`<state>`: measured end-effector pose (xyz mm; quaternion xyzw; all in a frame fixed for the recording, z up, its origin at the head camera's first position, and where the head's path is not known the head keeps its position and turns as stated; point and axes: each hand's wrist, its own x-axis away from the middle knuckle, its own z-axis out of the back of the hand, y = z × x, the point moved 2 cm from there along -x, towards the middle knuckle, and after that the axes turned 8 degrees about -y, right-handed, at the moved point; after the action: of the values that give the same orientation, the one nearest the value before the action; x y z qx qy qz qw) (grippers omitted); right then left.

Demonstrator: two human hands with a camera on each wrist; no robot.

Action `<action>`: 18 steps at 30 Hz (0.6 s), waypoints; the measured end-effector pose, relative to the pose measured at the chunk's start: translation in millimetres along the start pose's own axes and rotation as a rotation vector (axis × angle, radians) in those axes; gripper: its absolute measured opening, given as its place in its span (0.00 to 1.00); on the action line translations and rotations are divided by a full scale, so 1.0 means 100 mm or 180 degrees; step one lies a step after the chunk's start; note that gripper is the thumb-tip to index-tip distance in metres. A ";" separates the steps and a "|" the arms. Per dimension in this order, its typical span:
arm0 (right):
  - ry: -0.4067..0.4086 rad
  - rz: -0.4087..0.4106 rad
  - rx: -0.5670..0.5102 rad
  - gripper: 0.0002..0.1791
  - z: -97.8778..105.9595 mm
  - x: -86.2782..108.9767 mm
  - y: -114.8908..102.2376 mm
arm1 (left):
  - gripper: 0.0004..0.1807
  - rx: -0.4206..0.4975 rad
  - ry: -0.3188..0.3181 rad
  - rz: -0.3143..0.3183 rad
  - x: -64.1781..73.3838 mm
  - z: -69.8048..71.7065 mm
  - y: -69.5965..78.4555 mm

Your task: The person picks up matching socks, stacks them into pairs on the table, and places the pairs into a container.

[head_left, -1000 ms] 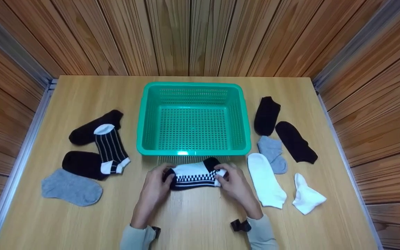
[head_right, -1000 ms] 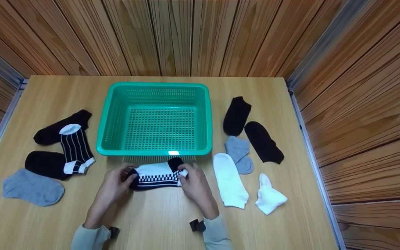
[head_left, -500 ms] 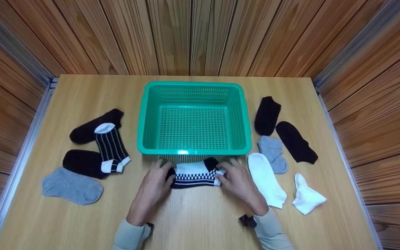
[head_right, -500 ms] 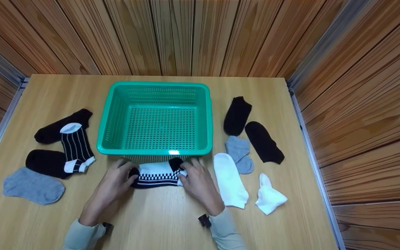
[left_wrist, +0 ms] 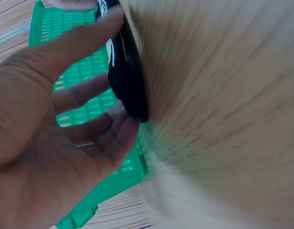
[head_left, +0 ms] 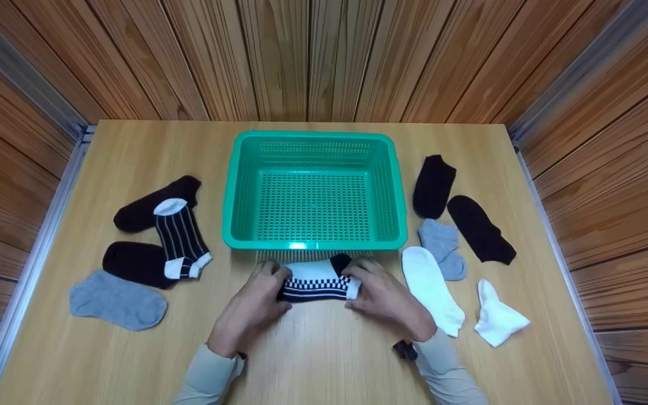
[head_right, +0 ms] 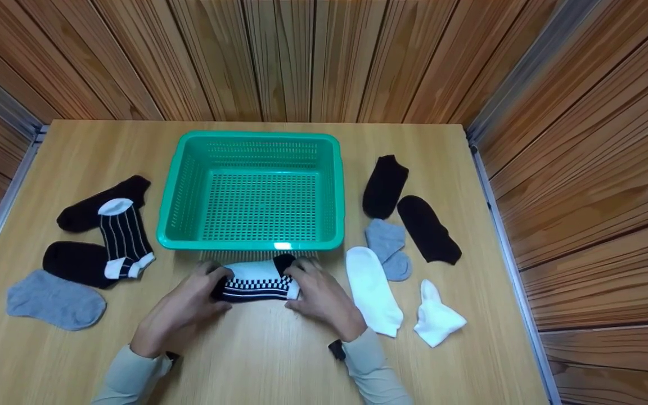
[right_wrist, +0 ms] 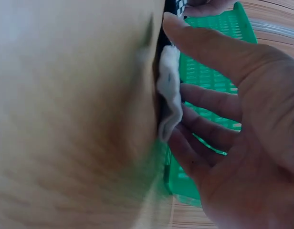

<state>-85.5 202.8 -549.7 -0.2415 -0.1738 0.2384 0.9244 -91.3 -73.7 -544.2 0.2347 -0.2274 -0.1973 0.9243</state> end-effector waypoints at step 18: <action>0.0365 0.0051 -0.0553 0.10 0.06 -0.09 0.04 | 0.30 0.1060 0.0067 0.0196 -0.20 0.09 -0.13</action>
<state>-97.5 203.4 -548.7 -0.3355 -0.1387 0.2156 0.9065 -115.8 -77.6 -550.2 0.3797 -0.2543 -0.1260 0.8805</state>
